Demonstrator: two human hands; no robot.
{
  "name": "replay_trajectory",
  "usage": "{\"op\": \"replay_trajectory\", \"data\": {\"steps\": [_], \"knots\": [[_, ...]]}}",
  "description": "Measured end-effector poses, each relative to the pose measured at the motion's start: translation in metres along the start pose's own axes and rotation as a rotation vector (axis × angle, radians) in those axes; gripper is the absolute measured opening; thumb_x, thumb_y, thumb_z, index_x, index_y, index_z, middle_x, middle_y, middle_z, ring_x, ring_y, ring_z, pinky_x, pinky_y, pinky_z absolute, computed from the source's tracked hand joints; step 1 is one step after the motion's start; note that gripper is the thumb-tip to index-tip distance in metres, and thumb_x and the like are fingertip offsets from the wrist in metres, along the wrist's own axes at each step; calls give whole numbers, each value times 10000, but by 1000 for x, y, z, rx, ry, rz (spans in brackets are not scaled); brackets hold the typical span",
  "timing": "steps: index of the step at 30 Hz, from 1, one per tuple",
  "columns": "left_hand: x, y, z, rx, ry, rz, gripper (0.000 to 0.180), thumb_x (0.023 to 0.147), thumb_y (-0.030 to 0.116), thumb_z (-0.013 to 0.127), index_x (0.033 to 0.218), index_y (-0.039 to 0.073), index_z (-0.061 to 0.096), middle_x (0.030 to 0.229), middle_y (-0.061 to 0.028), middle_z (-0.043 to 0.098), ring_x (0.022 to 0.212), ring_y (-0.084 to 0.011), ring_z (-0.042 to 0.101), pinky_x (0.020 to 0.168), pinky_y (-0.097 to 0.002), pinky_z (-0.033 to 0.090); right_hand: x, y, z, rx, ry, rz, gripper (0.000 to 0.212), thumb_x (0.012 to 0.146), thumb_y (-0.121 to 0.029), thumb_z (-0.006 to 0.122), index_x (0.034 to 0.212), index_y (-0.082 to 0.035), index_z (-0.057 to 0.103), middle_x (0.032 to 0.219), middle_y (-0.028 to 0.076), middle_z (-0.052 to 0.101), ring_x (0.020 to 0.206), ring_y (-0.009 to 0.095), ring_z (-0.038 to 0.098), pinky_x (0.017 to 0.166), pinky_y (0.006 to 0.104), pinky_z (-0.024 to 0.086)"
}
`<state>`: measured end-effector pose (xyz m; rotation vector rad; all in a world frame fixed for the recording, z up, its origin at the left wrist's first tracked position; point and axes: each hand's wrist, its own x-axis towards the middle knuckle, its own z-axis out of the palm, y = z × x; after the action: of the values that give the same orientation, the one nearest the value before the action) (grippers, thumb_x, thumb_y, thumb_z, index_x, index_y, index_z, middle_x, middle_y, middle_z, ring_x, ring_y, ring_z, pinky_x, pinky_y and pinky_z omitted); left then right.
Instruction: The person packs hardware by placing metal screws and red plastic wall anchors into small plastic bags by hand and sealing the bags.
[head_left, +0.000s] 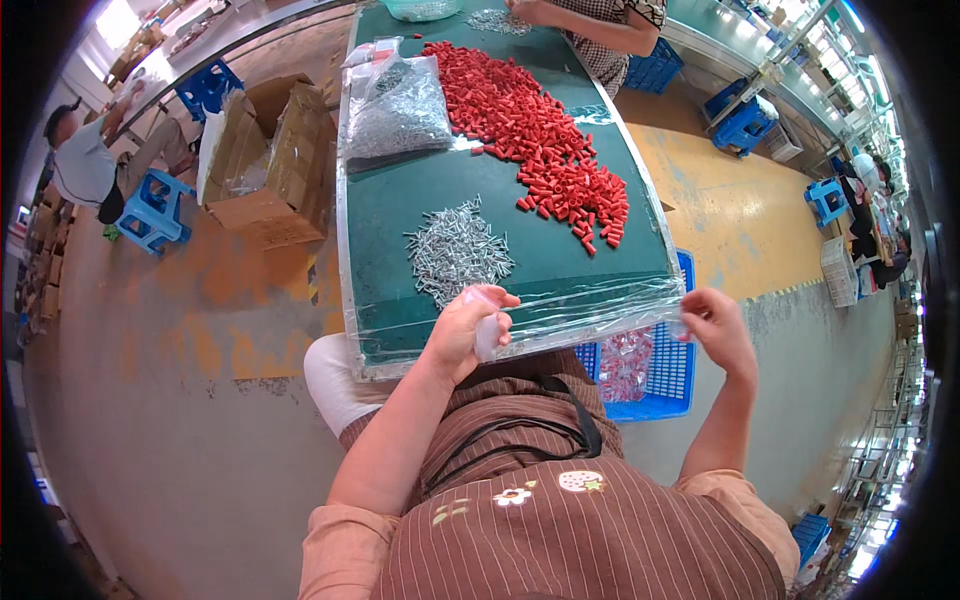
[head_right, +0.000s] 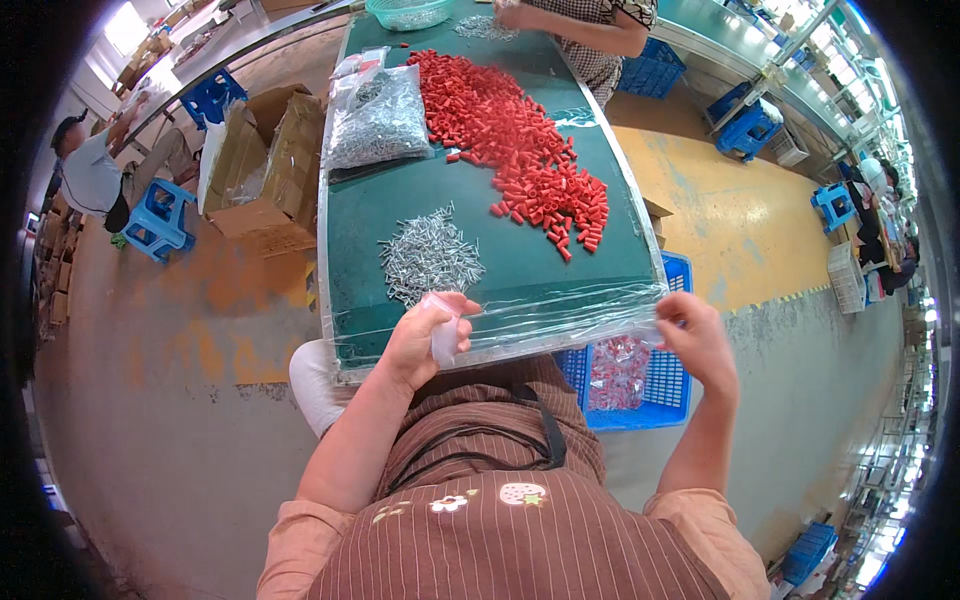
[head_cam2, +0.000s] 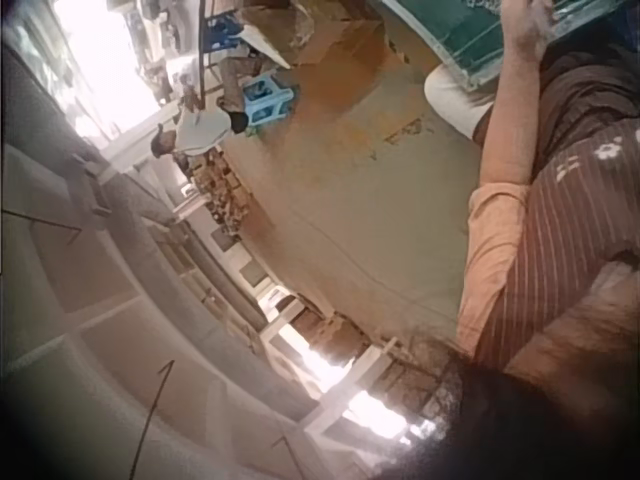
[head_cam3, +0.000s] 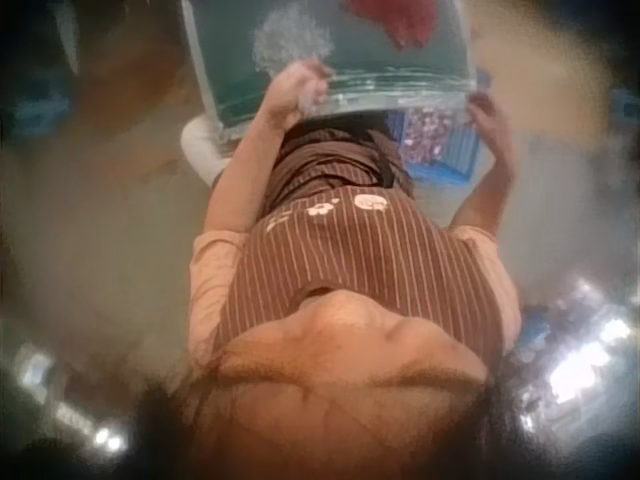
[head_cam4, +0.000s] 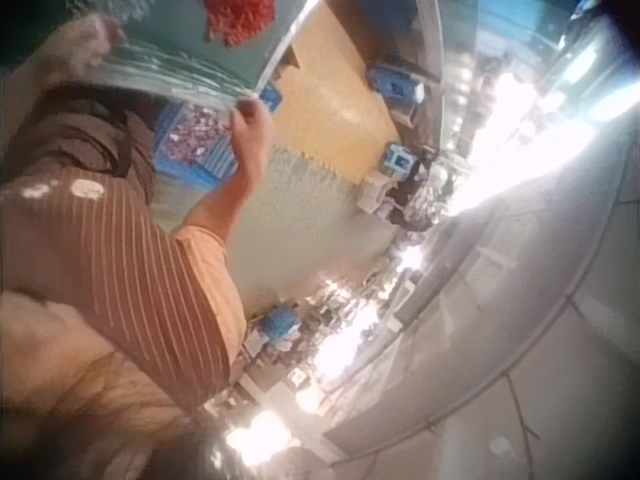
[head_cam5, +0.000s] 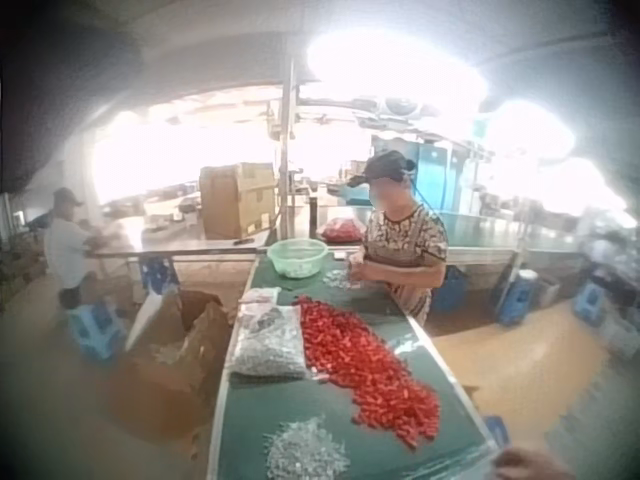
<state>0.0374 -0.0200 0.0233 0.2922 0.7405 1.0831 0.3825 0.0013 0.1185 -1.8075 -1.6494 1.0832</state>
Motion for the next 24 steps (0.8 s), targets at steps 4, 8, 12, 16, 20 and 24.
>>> {"op": "replay_trajectory", "data": {"steps": [4, 8, 12, 16, 20, 24], "knots": [[5, -4, -7, 65, -23, -54, 294, 876, 45, 492, 1166, -2, 511, 1088, -152, 551, 772, -157, 582, 669, -326, 544, -4, -7, 1, -320, 261, -148, 104, 798, 11, 622, 903, 14, 615, 799, 61, 615, 747, 123, 599, 689, 263, 492], [1, -7, 9, 79, 5, -10, 371, 894, 54, 492, 1263, 14, 477, 1135, -125, 534, 833, -156, 596, 713, -340, 561, 5, -21, 54, -41, 97, -399, 116, 821, -36, 634, 925, 14, 628, 849, 91, 636, 743, 162, 612, 684, 277, 487], [-2, -10, 12, 138, -76, 29, 455, 932, 120, 509, 1365, 61, 386, 1183, -88, 519, 862, -147, 597, 724, -341, 566, 14, -42, 111, 12, -102, -489, 151, 809, -73, 638, 943, -4, 632, 885, 113, 615, 834, 223, 609, 727, 321, 487], [-4, -13, 12, 74, -163, 35, 501, 944, 148, 513, 1403, 75, 326, 1205, -79, 519, 891, -148, 595, 715, -332, 572, 22, -59, 154, 19, -202, -539, 228, 811, -171, 643, 1002, -47, 657, 896, 135, 600, 889, 304, 572, 780, 371, 461], [-7, -12, 16, 100, -131, 44, 416, 945, 126, 503, 1343, 63, 401, 1154, -87, 542, 886, -151, 593, 706, -333, 578, 27, -51, 170, 131, -209, -418, 170, 815, -149, 637, 932, -27, 648, 848, 124, 596, 783, 244, 585, 700, 344, 467], [-6, -16, 6, 157, -61, 80, 258, 937, 119, 526, 1184, 45, 529, 1044, -67, 570, 804, -121, 578, 634, -291, 559, 29, -53, 163, 126, -190, -386, 128, 825, -122, 618, 869, -2, 625, 789, 101, 587, 698, 185, 570, 644, 298, 462]]}}
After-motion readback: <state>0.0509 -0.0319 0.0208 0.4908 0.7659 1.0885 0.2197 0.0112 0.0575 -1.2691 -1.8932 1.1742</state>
